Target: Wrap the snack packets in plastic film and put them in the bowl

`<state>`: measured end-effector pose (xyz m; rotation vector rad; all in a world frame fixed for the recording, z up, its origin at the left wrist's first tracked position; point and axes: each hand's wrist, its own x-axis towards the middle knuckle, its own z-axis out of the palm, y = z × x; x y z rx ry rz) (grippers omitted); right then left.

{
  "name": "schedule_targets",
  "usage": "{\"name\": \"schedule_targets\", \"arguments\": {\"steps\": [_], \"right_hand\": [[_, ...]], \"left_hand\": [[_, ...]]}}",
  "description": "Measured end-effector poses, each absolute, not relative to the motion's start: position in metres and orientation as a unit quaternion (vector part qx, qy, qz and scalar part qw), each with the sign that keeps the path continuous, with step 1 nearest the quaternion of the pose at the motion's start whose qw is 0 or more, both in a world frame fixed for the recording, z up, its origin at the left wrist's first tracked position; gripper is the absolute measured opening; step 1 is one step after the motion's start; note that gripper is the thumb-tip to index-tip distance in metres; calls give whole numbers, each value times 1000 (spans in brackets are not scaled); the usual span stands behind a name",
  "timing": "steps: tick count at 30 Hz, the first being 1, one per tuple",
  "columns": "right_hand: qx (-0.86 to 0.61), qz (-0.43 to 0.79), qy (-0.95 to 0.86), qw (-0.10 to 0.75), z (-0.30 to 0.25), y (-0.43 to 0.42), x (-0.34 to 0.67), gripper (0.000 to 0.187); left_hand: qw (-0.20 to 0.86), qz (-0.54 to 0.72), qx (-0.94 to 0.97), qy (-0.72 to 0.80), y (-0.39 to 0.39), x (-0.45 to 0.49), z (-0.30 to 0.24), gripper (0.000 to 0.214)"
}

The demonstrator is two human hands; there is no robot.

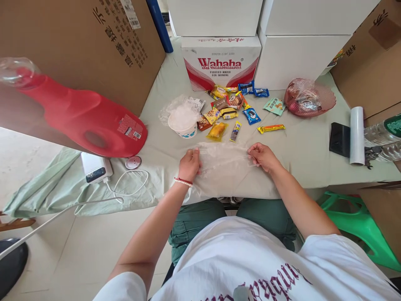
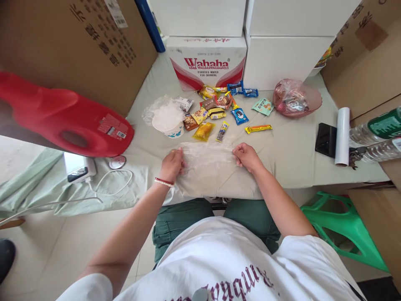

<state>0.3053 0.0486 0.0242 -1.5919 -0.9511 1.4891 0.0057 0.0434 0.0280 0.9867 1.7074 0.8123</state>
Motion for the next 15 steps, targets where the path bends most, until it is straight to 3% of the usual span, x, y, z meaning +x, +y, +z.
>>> {"name": "schedule_targets", "arguments": {"steps": [5,8,12,15], "right_hand": [[-637,537,-405,376,15,48,299,31],[-646,520,-411,378,13,47,300,28],[-657,506,-423,366,11,47,301,24],[-656,503,-429,364,10,48,302,24]], "left_hand": [[176,308,538,765,44,8,25,35],[16,343,592,729,36,8,18,35],[14,307,729,611,22,3,6,16],[81,204,832,510,21,2,7,20]]}}
